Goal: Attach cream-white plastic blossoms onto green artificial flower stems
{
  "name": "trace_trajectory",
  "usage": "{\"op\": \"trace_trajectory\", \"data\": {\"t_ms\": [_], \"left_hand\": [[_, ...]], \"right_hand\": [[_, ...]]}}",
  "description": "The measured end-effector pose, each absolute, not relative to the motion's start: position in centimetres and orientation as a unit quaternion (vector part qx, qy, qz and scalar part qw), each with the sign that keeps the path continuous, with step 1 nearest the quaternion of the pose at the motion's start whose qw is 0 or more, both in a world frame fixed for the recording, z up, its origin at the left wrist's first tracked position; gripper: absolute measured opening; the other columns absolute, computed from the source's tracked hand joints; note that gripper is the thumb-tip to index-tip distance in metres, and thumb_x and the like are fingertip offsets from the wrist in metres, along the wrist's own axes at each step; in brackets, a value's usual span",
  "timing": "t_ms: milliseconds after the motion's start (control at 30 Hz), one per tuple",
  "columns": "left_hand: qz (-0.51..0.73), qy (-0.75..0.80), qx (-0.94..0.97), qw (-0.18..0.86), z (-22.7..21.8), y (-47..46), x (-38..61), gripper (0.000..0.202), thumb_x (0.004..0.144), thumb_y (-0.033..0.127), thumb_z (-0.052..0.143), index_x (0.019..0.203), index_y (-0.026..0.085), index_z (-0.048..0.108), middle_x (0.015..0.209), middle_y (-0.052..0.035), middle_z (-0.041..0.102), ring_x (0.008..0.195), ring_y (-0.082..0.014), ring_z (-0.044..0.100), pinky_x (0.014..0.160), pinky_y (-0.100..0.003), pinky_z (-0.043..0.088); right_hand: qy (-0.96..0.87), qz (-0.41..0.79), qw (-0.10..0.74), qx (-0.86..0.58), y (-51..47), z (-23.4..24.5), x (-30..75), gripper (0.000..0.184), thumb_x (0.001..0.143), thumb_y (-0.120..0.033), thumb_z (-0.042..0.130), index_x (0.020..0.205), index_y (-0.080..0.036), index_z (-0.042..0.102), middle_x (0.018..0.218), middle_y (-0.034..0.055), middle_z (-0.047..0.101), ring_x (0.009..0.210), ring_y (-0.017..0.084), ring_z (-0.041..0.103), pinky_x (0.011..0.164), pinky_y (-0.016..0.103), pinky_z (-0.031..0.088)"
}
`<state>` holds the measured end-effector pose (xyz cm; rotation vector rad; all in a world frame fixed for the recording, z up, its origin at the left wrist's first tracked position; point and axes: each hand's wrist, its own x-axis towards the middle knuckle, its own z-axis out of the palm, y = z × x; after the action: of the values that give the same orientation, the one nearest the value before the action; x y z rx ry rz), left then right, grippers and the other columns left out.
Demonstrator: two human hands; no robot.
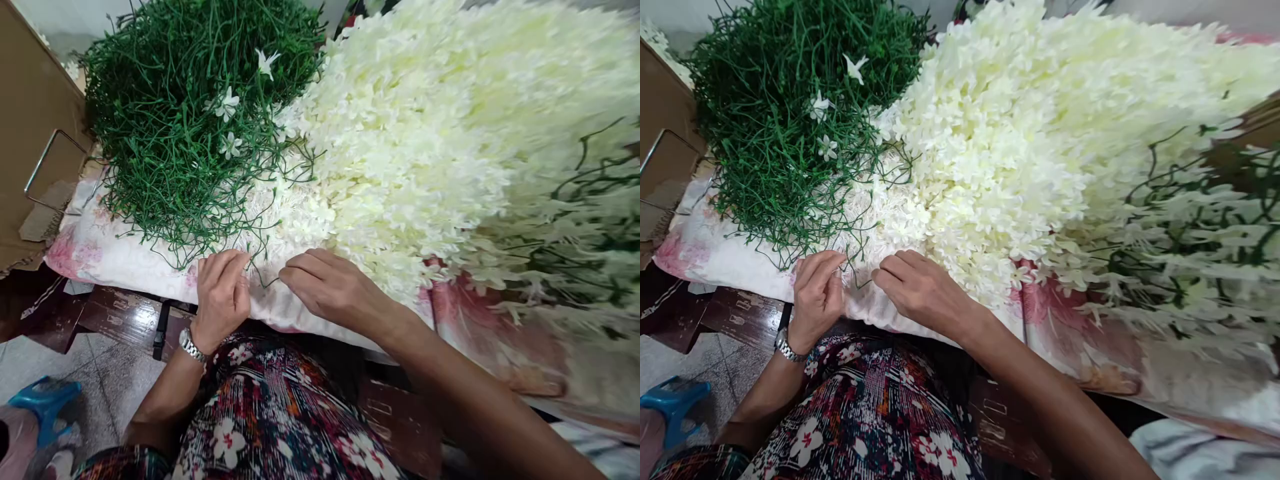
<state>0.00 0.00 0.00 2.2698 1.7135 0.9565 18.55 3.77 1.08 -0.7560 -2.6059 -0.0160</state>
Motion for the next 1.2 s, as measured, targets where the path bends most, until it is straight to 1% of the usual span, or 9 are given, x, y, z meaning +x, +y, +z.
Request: {"op": "trace_trajectory", "data": {"t_ms": [100, 267, 400, 500, 567, 667, 800, 967, 1200], "left_hand": [[0.333, 0.565, 0.753, 0.055, 0.0, -0.2, 0.3, 0.027, 0.075, 0.011, 0.042, 0.099, 0.015, 0.053, 0.096, -0.0082, 0.055, 0.091, -0.0182, 0.048, 0.08, -0.034, 0.034], [0.228, 0.571, 0.788, 0.033, 0.5, 0.2, 0.9, 0.021, 0.076, 0.02, 0.045, 0.093, 0.017, 0.056, 0.097, -0.0079, 0.056, 0.084, -0.0211, 0.046, 0.073, -0.037, 0.03], [0.211, 0.578, 0.788, -0.005, 0.5, 0.2, 1.0, 0.019, 0.074, 0.021, 0.048, 0.09, 0.018, 0.057, 0.1, -0.0087, 0.055, 0.083, -0.0224, 0.044, 0.07, -0.038, 0.029], [0.277, 0.57, 0.773, -0.004, 0.4, -0.3, 1.0, 0.018, 0.072, 0.018, 0.05, 0.089, 0.019, 0.058, 0.099, -0.0078, 0.054, 0.08, -0.0202, 0.046, 0.071, -0.038, 0.031], [0.332, 0.556, 0.761, 0.034, 0.6, -0.9, 1.1, 0.02, 0.072, 0.016, 0.051, 0.091, 0.018, 0.057, 0.095, -0.0076, 0.053, 0.08, -0.0185, 0.047, 0.072, -0.036, 0.035], [0.37, 0.525, 0.749, 0.164, 1.3, -1.6, 1.6, 0.019, 0.074, 0.015, 0.048, 0.092, 0.015, 0.055, 0.086, -0.007, 0.053, 0.08, -0.0159, 0.05, 0.069, -0.03, 0.041], [0.33, 0.528, 0.725, 0.294, 2.4, -1.8, 2.4, 0.015, 0.078, 0.018, 0.044, 0.088, 0.014, 0.055, 0.079, -0.0056, 0.057, 0.074, -0.0137, 0.051, 0.064, -0.026, 0.041], [0.304, 0.539, 0.694, 0.366, 2.5, -1.4, 2.8, 0.014, 0.08, 0.022, 0.043, 0.083, 0.016, 0.055, 0.071, -0.0019, 0.057, 0.061, -0.0097, 0.05, 0.056, -0.022, 0.04], [0.291, 0.523, 0.771, 0.219, 1.8, 0.3, 2.5, 0.026, 0.075, 0.006, 0.037, 0.094, 0.014, 0.053, 0.089, -0.0074, 0.057, 0.085, -0.0165, 0.052, 0.075, -0.031, 0.043]], "right_hand": [[-0.934, 0.009, 0.215, -0.285, 3.3, 1.2, 19.4, 0.015, 0.076, -0.007, 0.044, 0.084, -0.013, 0.055, 0.073, 0.005, 0.056, 0.073, 0.013, 0.05, 0.065, 0.024, 0.041], [-0.933, 0.022, 0.194, -0.304, 2.5, 1.1, 20.8, 0.026, 0.076, -0.009, 0.044, 0.101, -0.014, 0.05, 0.077, 0.0052, 0.057, 0.074, 0.013, 0.05, 0.068, 0.027, 0.043], [-0.919, 0.067, 0.233, -0.312, 2.2, 0.8, 21.7, 0.022, 0.074, -0.009, 0.048, 0.095, -0.016, 0.052, 0.078, 0.0045, 0.057, 0.074, 0.013, 0.051, 0.067, 0.026, 0.044], [-0.908, 0.095, 0.263, -0.311, 2.0, 0.8, 22.1, 0.017, 0.073, -0.008, 0.05, 0.086, -0.017, 0.054, 0.077, 0.0039, 0.057, 0.073, 0.012, 0.051, 0.066, 0.024, 0.044], [-0.901, 0.094, 0.279, -0.318, 1.9, 0.8, 22.1, 0.017, 0.073, -0.008, 0.05, 0.086, -0.018, 0.054, 0.076, 0.0039, 0.057, 0.073, 0.012, 0.051, 0.065, 0.024, 0.044], [-0.901, 0.092, 0.279, -0.321, 1.4, 1.2, 22.0, 0.015, 0.072, -0.008, 0.05, 0.084, -0.017, 0.054, 0.075, 0.004, 0.057, 0.071, 0.011, 0.05, 0.064, 0.024, 0.043], [-0.909, 0.111, 0.249, -0.316, 0.6, 1.9, 22.0, 0.014, 0.073, -0.009, 0.05, 0.083, -0.017, 0.055, 0.074, 0.0034, 0.056, 0.068, 0.01, 0.047, 0.063, 0.024, 0.042], [-0.909, 0.125, 0.253, -0.306, 0.2, 2.2, 21.8, 0.016, 0.072, -0.009, 0.051, 0.084, -0.017, 0.055, 0.077, 0.0037, 0.056, 0.069, 0.01, 0.046, 0.063, 0.024, 0.042], [-0.907, 0.108, 0.266, -0.308, 0.6, 1.7, 21.6, 0.015, 0.072, -0.008, 0.049, 0.083, -0.017, 0.055, 0.078, 0.0042, 0.055, 0.071, 0.011, 0.048, 0.064, 0.025, 0.043]]}}
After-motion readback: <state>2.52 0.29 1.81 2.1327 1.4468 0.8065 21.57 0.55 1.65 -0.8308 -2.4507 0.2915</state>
